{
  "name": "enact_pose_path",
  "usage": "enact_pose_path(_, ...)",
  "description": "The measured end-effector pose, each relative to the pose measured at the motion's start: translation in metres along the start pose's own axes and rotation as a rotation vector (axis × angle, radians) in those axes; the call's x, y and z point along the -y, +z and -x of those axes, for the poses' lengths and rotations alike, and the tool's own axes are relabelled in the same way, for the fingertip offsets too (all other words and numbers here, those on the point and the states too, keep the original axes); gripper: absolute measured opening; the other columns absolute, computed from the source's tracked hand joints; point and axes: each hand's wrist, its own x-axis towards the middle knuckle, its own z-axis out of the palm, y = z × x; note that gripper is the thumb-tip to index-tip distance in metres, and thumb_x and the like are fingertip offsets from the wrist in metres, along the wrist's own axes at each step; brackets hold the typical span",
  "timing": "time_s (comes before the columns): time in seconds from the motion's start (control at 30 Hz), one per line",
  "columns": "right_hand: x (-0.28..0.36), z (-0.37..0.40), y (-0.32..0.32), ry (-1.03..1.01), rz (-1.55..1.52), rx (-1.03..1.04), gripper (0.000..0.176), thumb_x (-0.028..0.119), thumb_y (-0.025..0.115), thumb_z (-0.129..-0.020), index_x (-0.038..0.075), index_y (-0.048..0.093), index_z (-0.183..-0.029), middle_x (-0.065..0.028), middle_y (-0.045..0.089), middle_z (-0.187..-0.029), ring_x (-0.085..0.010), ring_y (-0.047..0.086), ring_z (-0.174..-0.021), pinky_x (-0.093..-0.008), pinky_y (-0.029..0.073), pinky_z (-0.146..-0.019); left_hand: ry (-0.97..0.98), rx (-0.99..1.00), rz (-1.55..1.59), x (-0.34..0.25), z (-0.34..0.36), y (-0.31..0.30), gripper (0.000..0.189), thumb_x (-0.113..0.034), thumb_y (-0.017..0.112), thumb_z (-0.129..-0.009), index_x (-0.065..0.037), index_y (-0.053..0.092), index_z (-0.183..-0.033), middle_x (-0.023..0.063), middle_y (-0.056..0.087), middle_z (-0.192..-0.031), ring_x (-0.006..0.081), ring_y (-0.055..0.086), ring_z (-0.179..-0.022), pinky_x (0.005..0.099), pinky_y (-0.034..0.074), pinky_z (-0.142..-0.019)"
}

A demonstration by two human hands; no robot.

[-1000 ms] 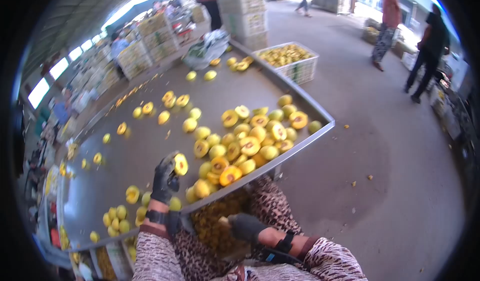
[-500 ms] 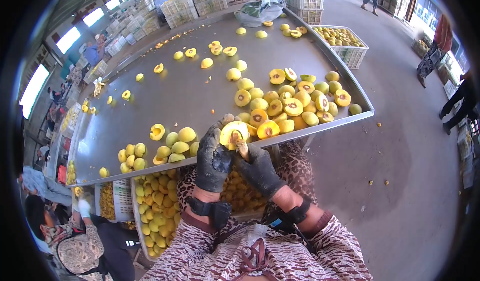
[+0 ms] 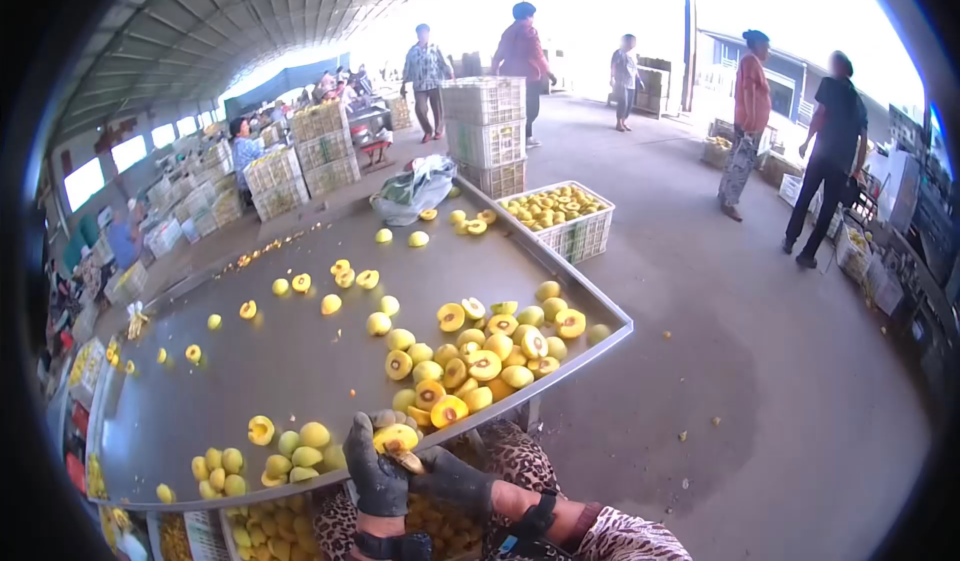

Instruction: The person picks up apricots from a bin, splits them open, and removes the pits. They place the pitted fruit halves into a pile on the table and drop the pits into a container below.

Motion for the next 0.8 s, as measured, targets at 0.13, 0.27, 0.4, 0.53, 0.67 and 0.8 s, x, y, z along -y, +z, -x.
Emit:
enact_pose_path(0.13,0.000,0.003,-0.010,-0.275,0.116,0.104,0.045,0.015,0.060,-0.096,0.002,0.047,-0.138,-0.0075,0.054,-0.132,-0.0134,0.048,-0.122,-0.0299,0.040,-0.104,0.012,0.123,-0.201,-0.011,0.008,0.005,0.040,-0.038,0.049,-0.100,-0.002,0.060,-0.086,0.0148,0.063,-0.084,0.0290,0.065,-0.075,0.0413,0.057,-0.068)
enact_pose_path(0.27,0.012,0.010,0.009,-0.265,-0.152,0.006,0.038,0.005,0.054,-0.096,0.001,0.051,-0.134,-0.0026,0.056,-0.129,-0.0112,0.049,-0.117,-0.0280,0.041,-0.102,-0.169,0.203,0.036,-0.030,0.006,0.008,0.044,-0.043,0.046,-0.101,-0.004,0.059,-0.084,0.0141,0.061,-0.079,0.0293,0.065,-0.074,0.0408,0.055,-0.070)
enact_pose_path(0.4,-0.025,0.009,0.013,-0.183,0.439,0.165,0.019,0.021,0.064,-0.086,0.004,0.063,-0.078,-0.0207,0.062,-0.074,-0.0418,0.059,-0.073,-0.0440,0.047,-0.061,0.086,-0.045,-0.349,-0.073,-0.044,-0.063,0.043,-0.039,0.050,-0.100,0.001,0.066,-0.094,0.0122,0.069,-0.089,0.0205,0.066,-0.079,0.0335,0.054,-0.077)
enact_pose_path(0.53,-0.068,0.015,0.026,-0.207,0.543,0.182,0.017,0.021,0.066,-0.081,0.004,0.063,-0.079,-0.0204,0.062,-0.074,-0.0414,0.061,-0.072,-0.0467,0.047,-0.063,0.344,0.173,-1.379,-0.079,-0.115,-0.163,0.026,-0.024,0.055,-0.095,-0.003,0.068,-0.103,0.0125,0.070,-0.101,0.0269,0.066,-0.094,0.0355,0.050,-0.088)
enact_pose_path(0.67,-0.068,0.017,0.020,-0.131,0.439,0.178,0.015,0.018,0.067,-0.079,0.003,0.063,-0.083,-0.0202,0.063,-0.076,-0.0408,0.061,-0.072,-0.0459,0.048,-0.063,-0.243,0.678,-2.125,-0.074,-0.135,-0.180,0.032,-0.029,0.060,-0.090,-0.006,0.065,-0.112,0.0154,0.064,-0.118,0.0337,0.059,-0.113,0.0423,0.046,-0.097)
enact_pose_path(0.8,-0.071,0.014,0.007,-0.094,0.175,0.149,0.012,0.014,0.065,-0.084,0.002,0.062,-0.086,-0.0180,0.063,-0.072,-0.0360,0.062,-0.067,-0.0396,0.048,-0.061,0.103,0.371,-1.708,-0.042,-0.172,-0.127,0.049,-0.036,0.068,-0.083,-0.005,0.061,-0.121,0.0182,0.062,-0.120,0.0338,0.057,-0.115,0.0427,0.044,-0.099)
